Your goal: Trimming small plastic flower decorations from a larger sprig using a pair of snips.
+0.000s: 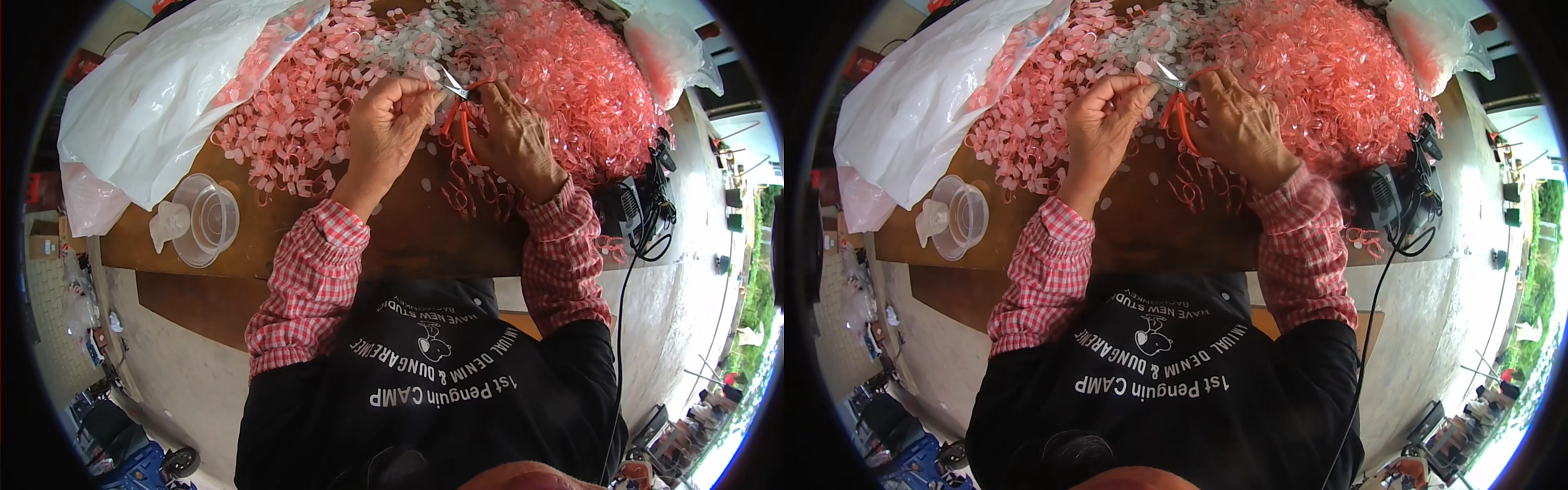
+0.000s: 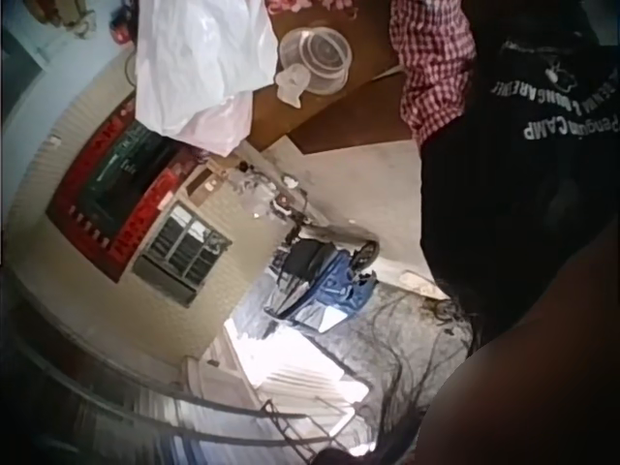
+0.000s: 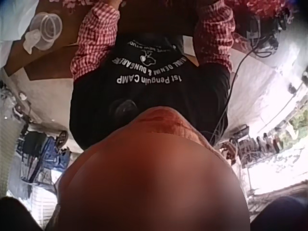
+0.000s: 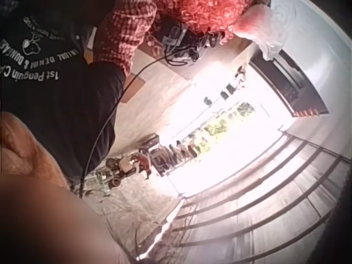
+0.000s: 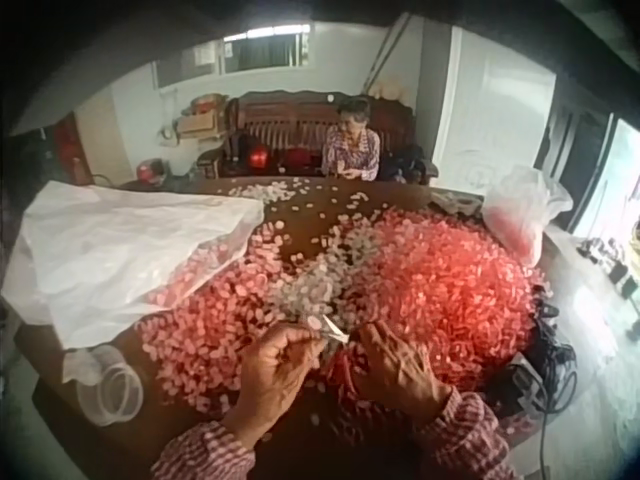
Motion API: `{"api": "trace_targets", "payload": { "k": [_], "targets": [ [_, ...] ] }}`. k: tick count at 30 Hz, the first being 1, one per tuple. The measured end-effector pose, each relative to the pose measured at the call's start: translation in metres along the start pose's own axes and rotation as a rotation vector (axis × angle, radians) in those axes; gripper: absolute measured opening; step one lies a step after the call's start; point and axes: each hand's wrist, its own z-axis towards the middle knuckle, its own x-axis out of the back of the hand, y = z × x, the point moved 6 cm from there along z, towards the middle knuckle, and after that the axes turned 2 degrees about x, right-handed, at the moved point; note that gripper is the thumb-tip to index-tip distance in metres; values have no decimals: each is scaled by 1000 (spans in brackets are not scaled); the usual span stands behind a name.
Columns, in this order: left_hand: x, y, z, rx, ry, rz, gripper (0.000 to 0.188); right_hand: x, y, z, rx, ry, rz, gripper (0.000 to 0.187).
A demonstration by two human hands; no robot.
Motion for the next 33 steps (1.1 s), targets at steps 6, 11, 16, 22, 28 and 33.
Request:
{"api": "trace_targets", "payload": {
  "k": [6,11,16,22,28,33],
  "targets": [
    [-3,12,-1,-178,20,249,12,-8,0,-3,-192,-141,30,32],
    [-9,19,-4,-293,28,396,9,-10,-2,-2,-202,-160,-33,29],
    [-12,18,-2,-299,-26,516,7,-13,-2,-4,-237,-182,-87,28],
    [-9,11,-1,-206,-37,469,8,-14,-6,-2,-326,-201,-117,23],
    [-4,17,-1,-240,-14,434,9,-11,-4,-1,-308,-191,-69,22],
    [5,8,-1,-55,-29,279,11,-6,14,-6,-491,-184,111,21]
  ]
}}
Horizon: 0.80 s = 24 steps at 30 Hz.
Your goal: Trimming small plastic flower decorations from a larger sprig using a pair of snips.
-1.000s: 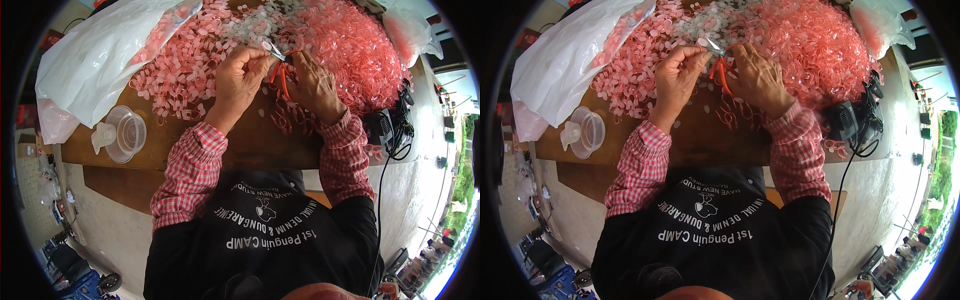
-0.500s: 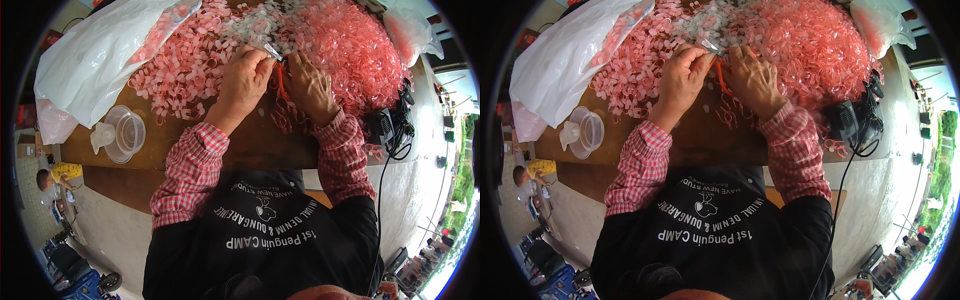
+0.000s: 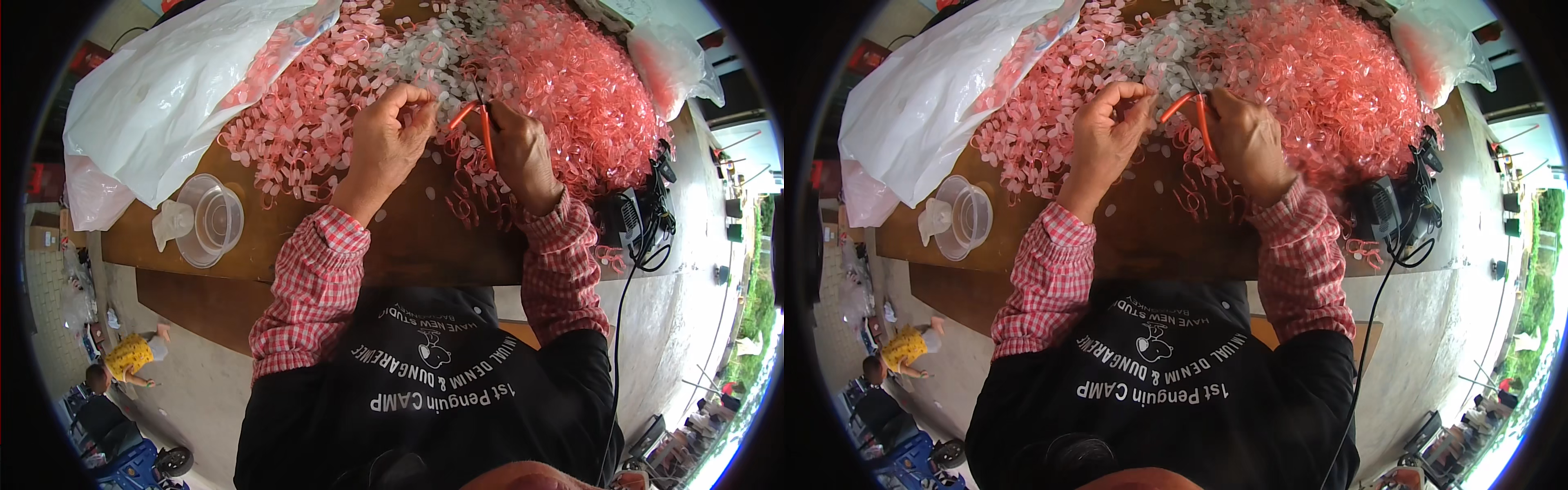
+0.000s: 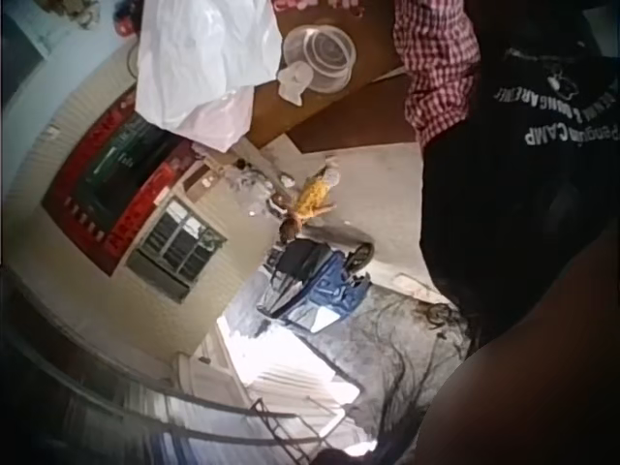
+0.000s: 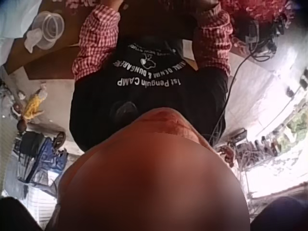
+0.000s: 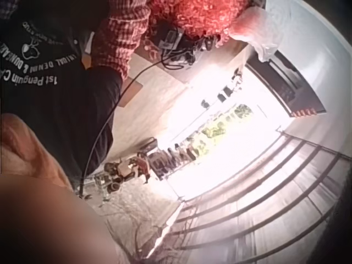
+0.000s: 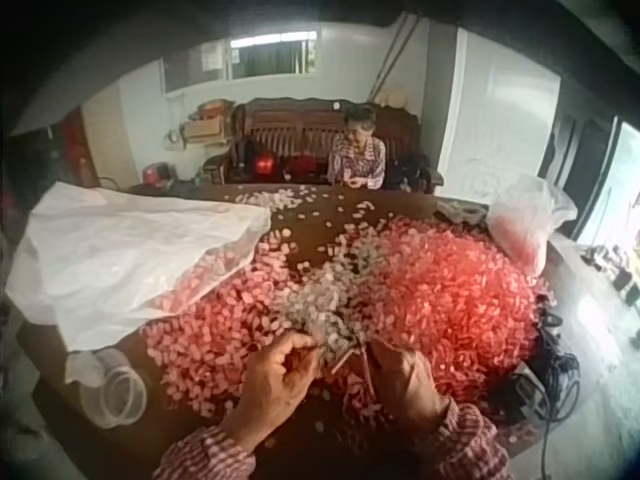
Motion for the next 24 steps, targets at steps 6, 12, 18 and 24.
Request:
{"api": "trace_targets", "payload": {
  "k": [6,12,18,24],
  "targets": [
    [-12,2,-3,28,-119,-94,14,-4,6,2,-148,-12,490,19],
    [-18,9,-3,-101,-153,33,12,-15,11,0,-185,-111,627,22],
    [-23,9,-4,-161,-171,175,8,0,-1,4,52,-103,263,19],
    [-15,8,-1,-50,-169,145,9,8,3,4,-15,14,215,17]
  ]
}}
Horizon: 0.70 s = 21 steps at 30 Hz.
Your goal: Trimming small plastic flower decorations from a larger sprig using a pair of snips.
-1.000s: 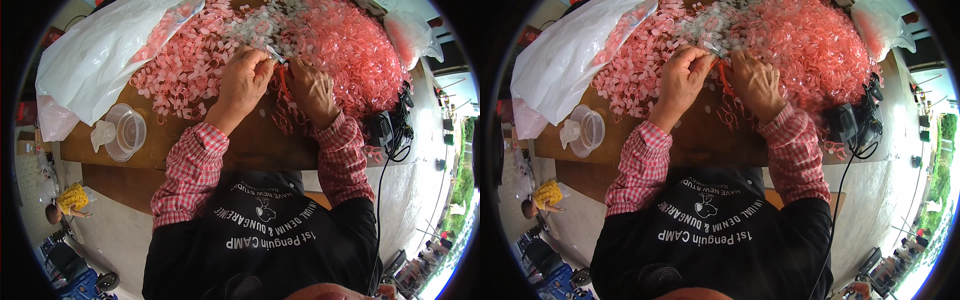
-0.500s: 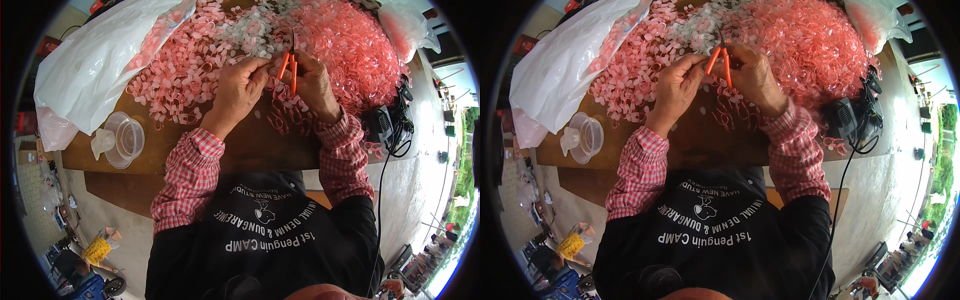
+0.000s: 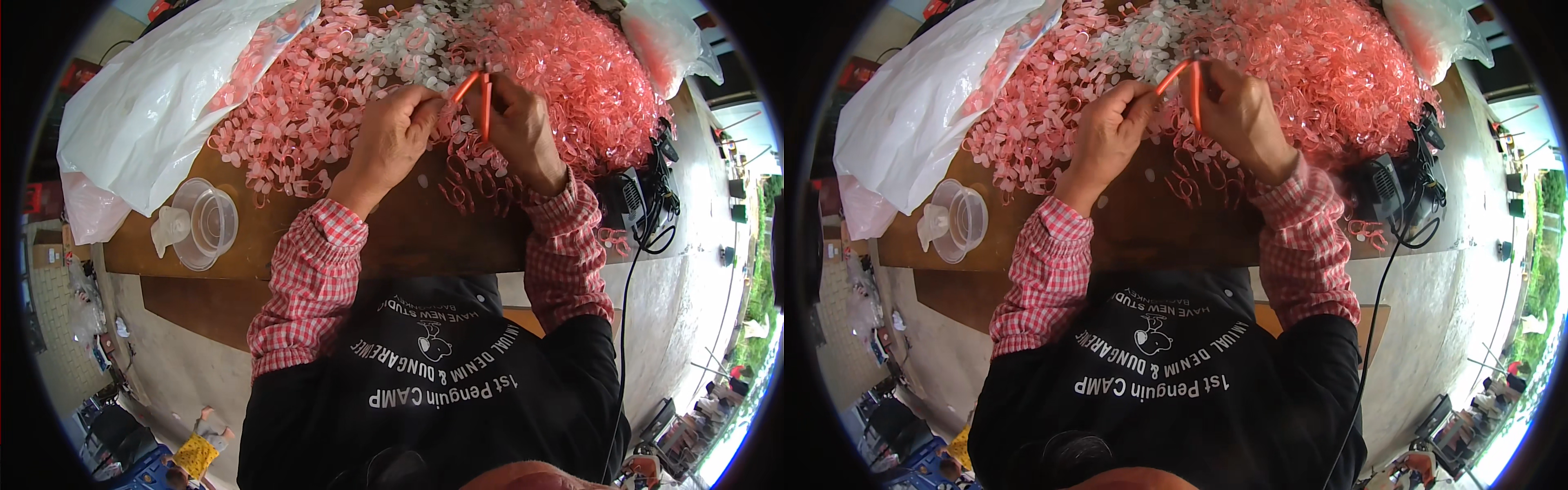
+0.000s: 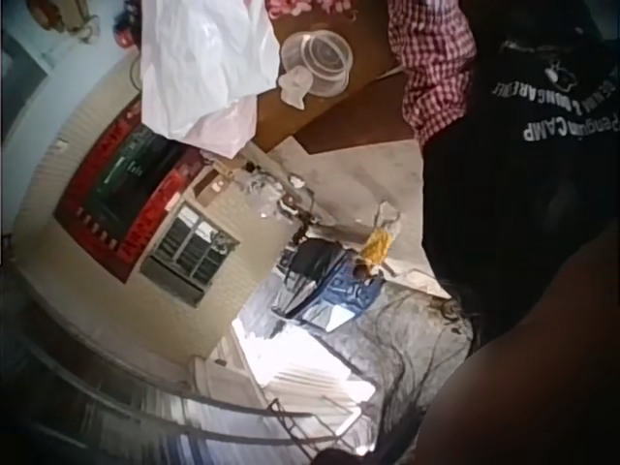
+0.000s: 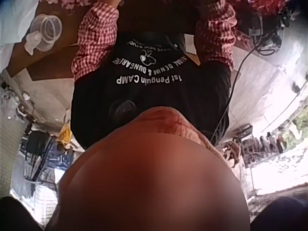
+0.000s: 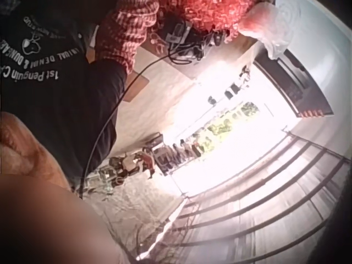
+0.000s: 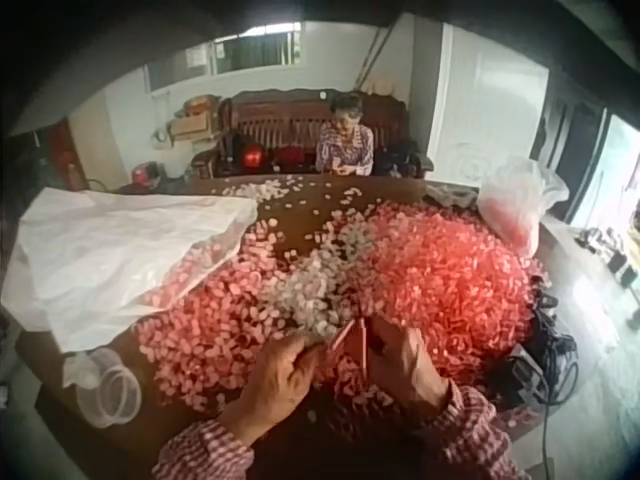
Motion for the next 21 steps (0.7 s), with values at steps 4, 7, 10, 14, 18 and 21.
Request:
{"api": "trace_targets", "payload": {
  "k": [4,7,10,14,18,21],
  "targets": [
    [11,-20,2,141,154,-420,15,12,15,0,-261,79,493,21],
    [14,-19,2,145,250,-656,17,1,12,1,-268,0,519,26],
    [8,-26,-1,202,213,-652,14,-21,2,-6,-288,-134,522,25],
    [3,-23,-2,224,141,-715,14,-23,10,-7,-276,-114,556,22],
    [-2,-23,-2,347,21,-791,26,-17,11,-7,-240,-84,436,20],
    [-1,-17,-2,489,-93,-623,36,-16,14,-7,-200,-89,407,19]
  ]
}}
